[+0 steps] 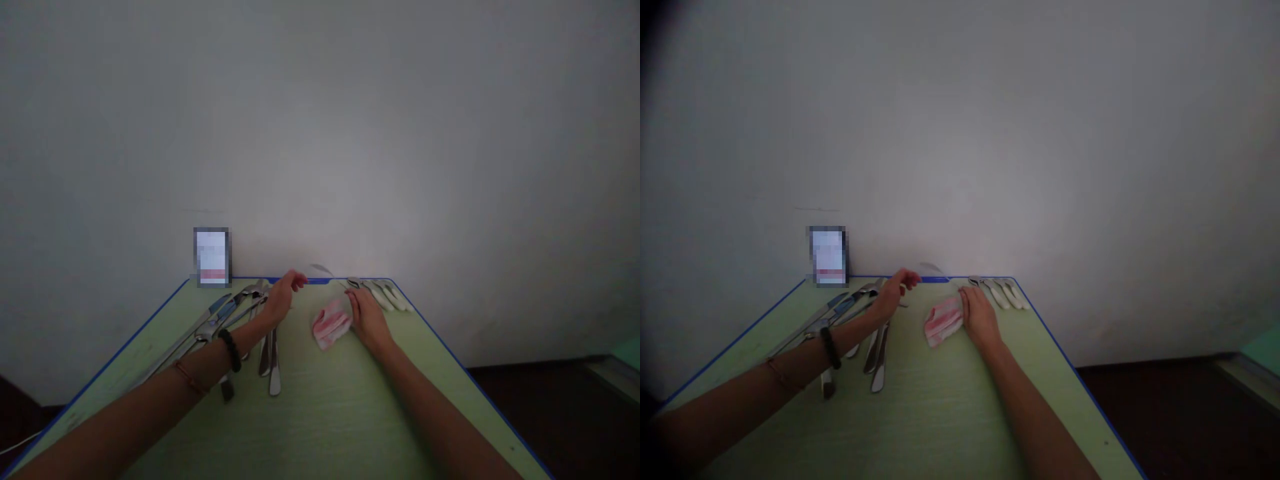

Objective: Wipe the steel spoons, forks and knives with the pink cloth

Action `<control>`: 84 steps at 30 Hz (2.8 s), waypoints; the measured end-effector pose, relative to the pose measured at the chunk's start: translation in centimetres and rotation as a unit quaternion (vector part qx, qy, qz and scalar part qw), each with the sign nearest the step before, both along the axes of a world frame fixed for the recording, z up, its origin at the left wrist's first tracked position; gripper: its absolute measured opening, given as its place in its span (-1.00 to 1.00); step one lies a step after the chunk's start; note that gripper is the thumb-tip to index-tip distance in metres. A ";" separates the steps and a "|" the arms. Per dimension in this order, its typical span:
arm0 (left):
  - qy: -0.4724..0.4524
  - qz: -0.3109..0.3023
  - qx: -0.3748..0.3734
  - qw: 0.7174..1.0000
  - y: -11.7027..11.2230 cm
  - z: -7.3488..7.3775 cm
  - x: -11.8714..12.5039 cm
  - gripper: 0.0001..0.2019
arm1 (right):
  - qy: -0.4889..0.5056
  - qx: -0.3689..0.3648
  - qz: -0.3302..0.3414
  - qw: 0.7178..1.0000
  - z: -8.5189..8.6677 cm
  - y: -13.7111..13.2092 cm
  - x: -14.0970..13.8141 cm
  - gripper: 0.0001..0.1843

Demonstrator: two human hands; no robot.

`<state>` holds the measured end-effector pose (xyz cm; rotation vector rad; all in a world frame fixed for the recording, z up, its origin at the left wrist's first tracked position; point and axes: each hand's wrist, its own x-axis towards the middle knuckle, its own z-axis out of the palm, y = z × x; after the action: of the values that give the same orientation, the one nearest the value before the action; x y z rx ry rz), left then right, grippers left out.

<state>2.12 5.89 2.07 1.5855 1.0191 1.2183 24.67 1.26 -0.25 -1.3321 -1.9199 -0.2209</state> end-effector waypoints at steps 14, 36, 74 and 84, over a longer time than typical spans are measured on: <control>0.452 -0.152 0.265 0.838 1.1 -3.5 0.7 -0.59 | -0.102 -0.043 -0.223 0.968 -2.1 1.8 3.4 -0.62; 0.504 -0.129 0.273 0.809 1.4 -3.4 0.9 -0.62 | -0.148 -0.243 -0.326 0.901 1.3 -0.1 1.4 -0.54; 0.579 -0.092 0.206 0.783 -1.6 0.8 -8.1 -0.65 | -0.084 -0.210 -0.006 0.974 -0.6 -1.2 -6.3 -0.46; 0.582 -0.088 0.043 0.807 -1.6 0.6 -11.0 -0.48 | -0.085 -0.249 -0.096 0.960 -0.1 1.4 -6.4 -0.37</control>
<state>-8.89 4.33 2.62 2.4815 1.4706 0.0108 18.23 2.67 -0.31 -1.8870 -2.0716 0.0655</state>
